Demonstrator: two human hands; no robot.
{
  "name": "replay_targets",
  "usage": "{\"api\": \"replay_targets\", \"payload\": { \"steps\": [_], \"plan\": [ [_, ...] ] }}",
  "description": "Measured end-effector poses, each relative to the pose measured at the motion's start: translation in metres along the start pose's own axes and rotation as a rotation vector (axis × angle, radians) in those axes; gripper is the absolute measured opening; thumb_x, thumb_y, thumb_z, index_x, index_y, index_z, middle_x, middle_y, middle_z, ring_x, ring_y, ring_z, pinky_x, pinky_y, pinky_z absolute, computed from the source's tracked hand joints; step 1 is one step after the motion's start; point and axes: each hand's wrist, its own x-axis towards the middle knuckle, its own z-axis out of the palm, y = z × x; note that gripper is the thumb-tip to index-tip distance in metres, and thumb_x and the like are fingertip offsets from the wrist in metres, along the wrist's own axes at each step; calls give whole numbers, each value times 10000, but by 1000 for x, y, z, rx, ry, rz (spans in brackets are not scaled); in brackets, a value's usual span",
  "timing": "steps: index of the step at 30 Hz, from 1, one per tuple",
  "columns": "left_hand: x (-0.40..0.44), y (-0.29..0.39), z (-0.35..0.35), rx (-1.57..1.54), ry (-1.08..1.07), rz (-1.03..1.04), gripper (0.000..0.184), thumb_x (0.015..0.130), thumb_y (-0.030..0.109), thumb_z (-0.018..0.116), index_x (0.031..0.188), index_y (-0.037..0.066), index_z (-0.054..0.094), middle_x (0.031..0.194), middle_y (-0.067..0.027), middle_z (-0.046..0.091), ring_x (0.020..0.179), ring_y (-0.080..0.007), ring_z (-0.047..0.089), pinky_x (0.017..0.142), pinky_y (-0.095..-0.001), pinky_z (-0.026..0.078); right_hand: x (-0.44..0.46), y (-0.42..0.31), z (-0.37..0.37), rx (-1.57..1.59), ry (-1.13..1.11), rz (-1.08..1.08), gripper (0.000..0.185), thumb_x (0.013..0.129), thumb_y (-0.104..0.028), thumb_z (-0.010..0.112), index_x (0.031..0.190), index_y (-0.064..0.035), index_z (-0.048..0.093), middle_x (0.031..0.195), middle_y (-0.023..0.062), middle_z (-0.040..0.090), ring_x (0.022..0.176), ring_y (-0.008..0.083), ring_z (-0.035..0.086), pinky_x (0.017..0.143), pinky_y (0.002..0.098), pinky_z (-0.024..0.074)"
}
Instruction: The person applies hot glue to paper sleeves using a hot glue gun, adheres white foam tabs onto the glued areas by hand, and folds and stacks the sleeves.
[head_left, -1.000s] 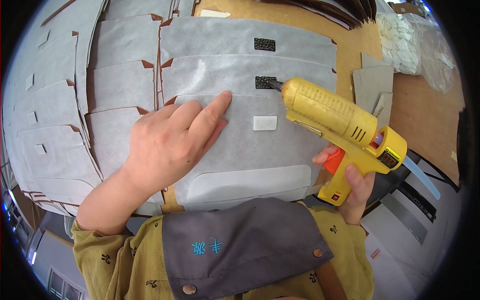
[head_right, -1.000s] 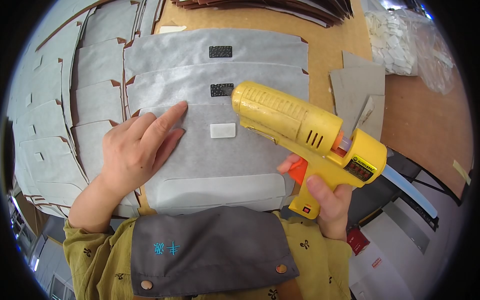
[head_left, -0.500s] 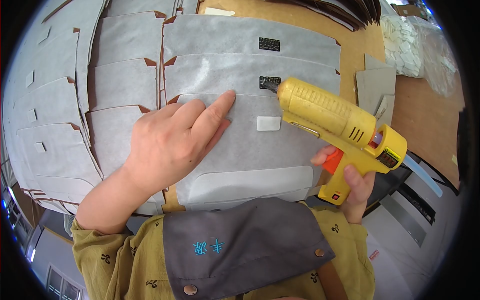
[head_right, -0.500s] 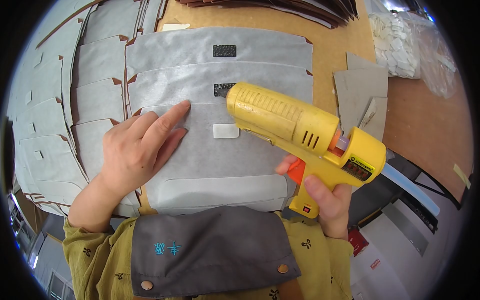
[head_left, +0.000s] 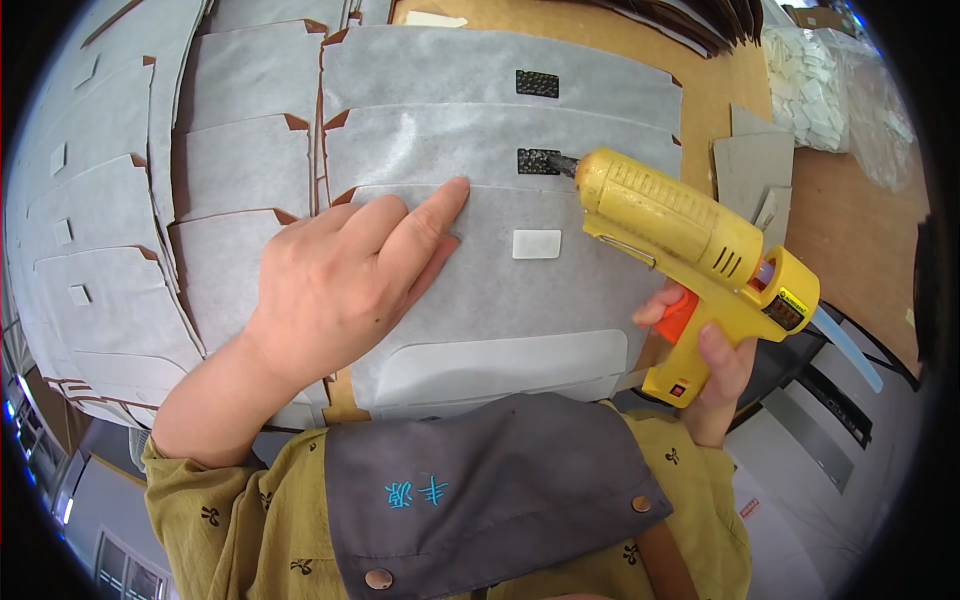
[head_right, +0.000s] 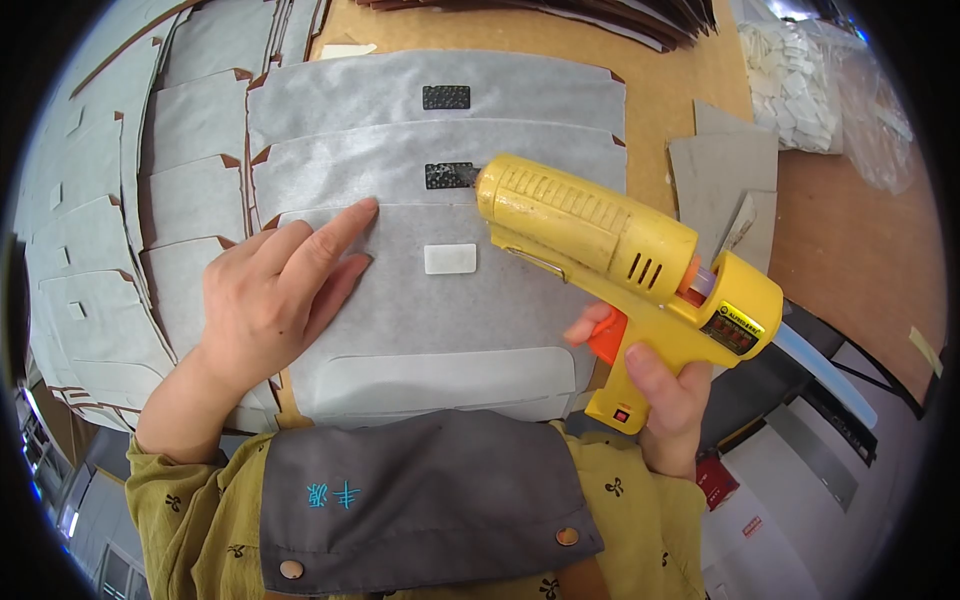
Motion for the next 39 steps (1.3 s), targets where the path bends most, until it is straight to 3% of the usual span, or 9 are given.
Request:
{"api": "replay_targets", "payload": {
  "steps": [12,14,16,23,25,32,35,39],
  "plan": [
    [1,-1,0,24,1,8,461,804,177,773,1252,147,668,665,12,436,517,-132,468,438,-294,389,-1,0,6,6,-61,66,600,858,-219,658,1346,71,462,1100,215,642,982,304,659,882,411,522],
    [1,-1,0,51,10,16,405,827,221,754,1220,163,678,674,30,435,515,-107,466,430,-273,398,-3,1,7,-74,65,25,617,839,-255,648,1306,104,464,992,235,661,871,320,674,797,431,551],
    [0,0,-1,-9,-9,-2,520,782,127,792,1285,126,657,658,-4,438,521,-154,466,448,-315,380,-4,0,5,-71,75,25,620,841,-258,650,1308,103,461,1003,231,657,871,317,674,798,430,551],
    [1,0,0,-10,-11,-4,515,780,117,792,1278,124,661,653,-6,438,522,-154,467,448,-314,379,-2,-1,4,-70,41,3,620,849,-266,648,1309,103,458,1023,222,649,865,299,677,802,435,553],
    [1,-1,2,46,25,18,397,828,210,753,1216,157,684,661,31,416,510,-102,459,431,-277,386,-2,-1,3,-72,52,5,622,849,-268,646,1310,103,458,1026,223,650,862,297,677,801,432,551],
    [2,-1,1,53,12,19,394,830,214,753,1214,161,685,657,32,408,509,-100,455,432,-278,382,1,-4,14,-52,115,-6,624,831,-270,645,1299,102,467,991,231,659,845,305,676,778,420,544],
    [2,-1,0,62,3,14,395,829,217,754,1214,162,685,658,31,407,508,-101,451,432,-277,380,3,-3,10,13,-21,38,606,854,-215,663,1350,66,458,1079,220,645,964,292,661,844,375,523],
    [1,-1,1,40,19,11,397,826,215,756,1214,164,684,658,31,407,506,-105,447,432,-278,379,7,0,5,-12,-32,9,599,857,-221,665,1338,75,465,1076,210,653,962,293,664,851,380,526]
  ]
}}
